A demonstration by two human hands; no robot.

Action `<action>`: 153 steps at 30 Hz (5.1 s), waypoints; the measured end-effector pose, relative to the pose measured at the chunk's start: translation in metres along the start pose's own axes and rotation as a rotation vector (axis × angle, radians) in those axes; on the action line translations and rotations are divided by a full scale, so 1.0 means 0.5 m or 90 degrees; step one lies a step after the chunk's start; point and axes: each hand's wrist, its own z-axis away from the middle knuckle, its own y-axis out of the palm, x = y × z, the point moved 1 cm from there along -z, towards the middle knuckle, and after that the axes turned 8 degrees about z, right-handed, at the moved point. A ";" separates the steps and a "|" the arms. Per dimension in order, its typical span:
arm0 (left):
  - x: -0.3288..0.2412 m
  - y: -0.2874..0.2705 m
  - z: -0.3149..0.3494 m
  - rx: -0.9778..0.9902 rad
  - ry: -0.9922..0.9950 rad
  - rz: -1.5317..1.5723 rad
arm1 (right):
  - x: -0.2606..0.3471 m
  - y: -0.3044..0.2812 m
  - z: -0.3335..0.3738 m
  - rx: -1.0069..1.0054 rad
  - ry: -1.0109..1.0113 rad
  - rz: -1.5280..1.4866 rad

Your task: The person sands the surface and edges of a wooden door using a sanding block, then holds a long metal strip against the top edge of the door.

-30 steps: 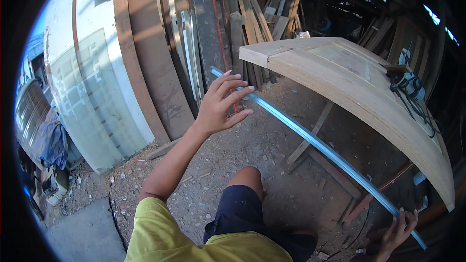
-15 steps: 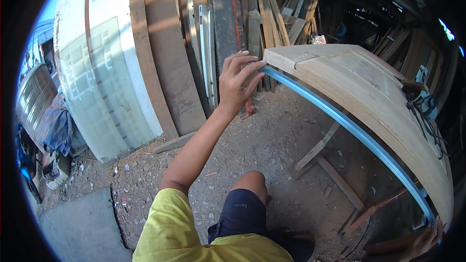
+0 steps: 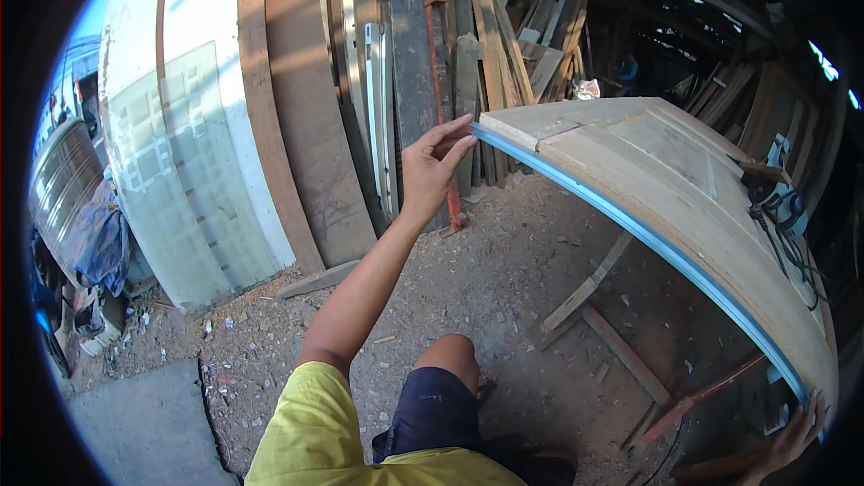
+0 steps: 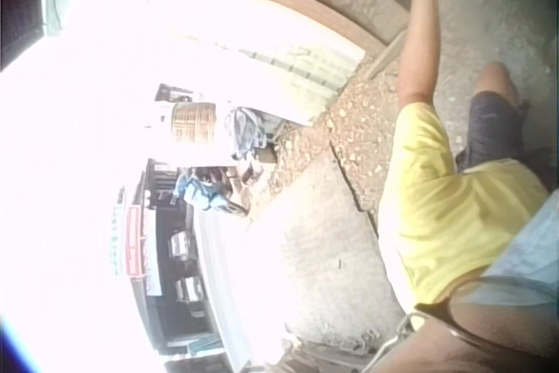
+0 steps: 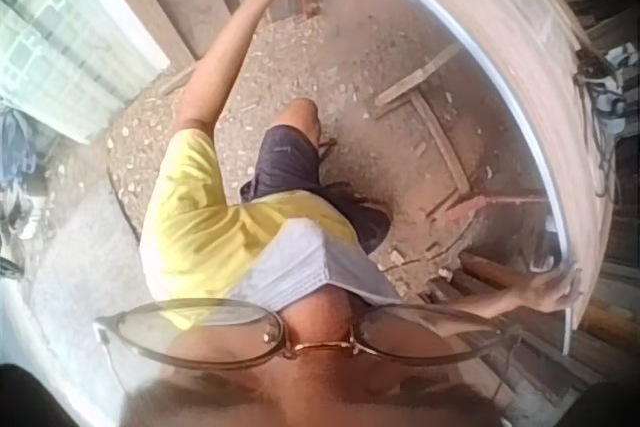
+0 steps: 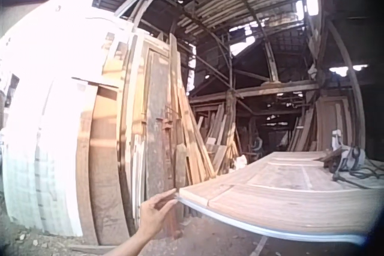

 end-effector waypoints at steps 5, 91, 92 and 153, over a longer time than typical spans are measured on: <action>-0.005 0.003 -0.001 0.014 -0.022 0.026 | 0.010 -0.008 -0.010 0.019 0.019 -0.028; 0.038 0.003 -0.023 0.029 0.149 0.044 | 0.156 -0.040 -0.127 -0.008 0.041 -0.025; 0.037 0.002 -0.023 0.031 0.152 0.035 | 0.153 -0.037 -0.124 -0.009 0.043 -0.033; -0.012 -0.047 -0.091 0.195 -0.127 0.054 | 0.084 -0.043 -0.074 0.104 0.097 0.027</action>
